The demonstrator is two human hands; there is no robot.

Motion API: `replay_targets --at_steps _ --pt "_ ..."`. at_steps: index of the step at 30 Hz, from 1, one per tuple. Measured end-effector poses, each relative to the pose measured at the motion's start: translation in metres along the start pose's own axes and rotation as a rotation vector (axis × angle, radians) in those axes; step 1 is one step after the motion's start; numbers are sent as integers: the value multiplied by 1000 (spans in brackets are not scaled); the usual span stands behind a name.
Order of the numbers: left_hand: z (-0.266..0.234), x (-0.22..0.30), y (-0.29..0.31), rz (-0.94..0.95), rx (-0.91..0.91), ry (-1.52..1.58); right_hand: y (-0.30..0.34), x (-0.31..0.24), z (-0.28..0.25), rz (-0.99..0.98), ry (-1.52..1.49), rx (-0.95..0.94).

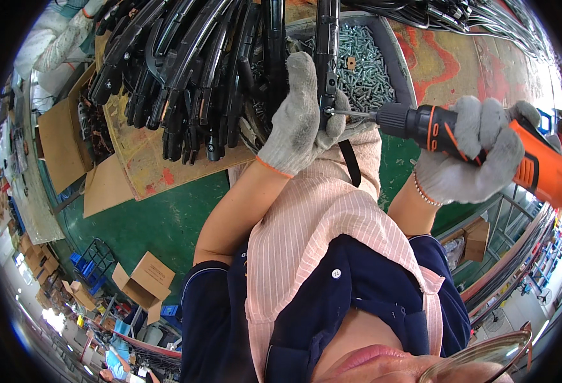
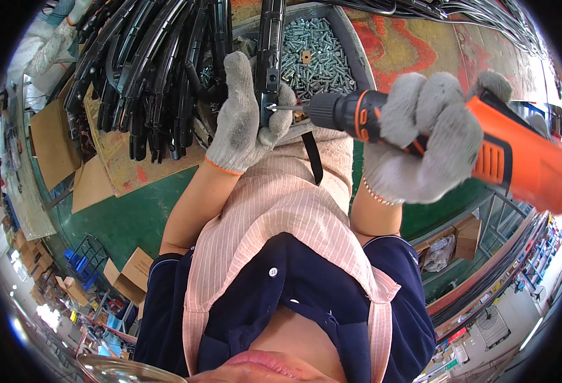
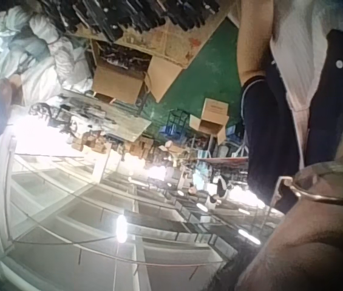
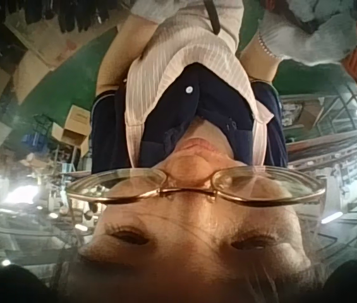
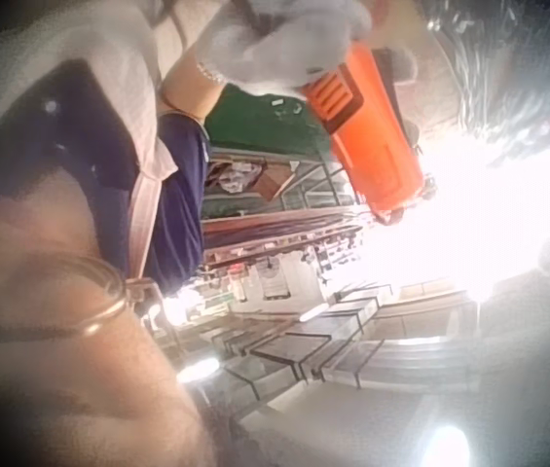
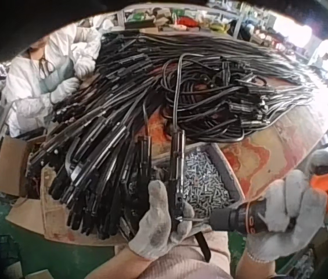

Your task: The person inserts screws into black plastic handles and plastic components using an electric screwdriver at a factory workbench.

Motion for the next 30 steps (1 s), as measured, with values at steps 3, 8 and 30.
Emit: replay_targets --at_steps 3,8,30 --pt "-2 -5 -4 60 0 -38 7 3 18 -16 72 9" --pt "-8 -17 -10 -27 104 104 4 13 25 -39 167 77" --pt "16 9 5 105 18 -42 -16 22 -18 142 -169 -81"
Point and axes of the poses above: each hand's wrist, its own y-axis away from the middle knuckle, its own z-axis out of the palm, x = y × z, the point moved 6 cm from there along -y, towards the middle knuckle, and after that the axes turned 4 degrees about x, right-handed, at the moved point
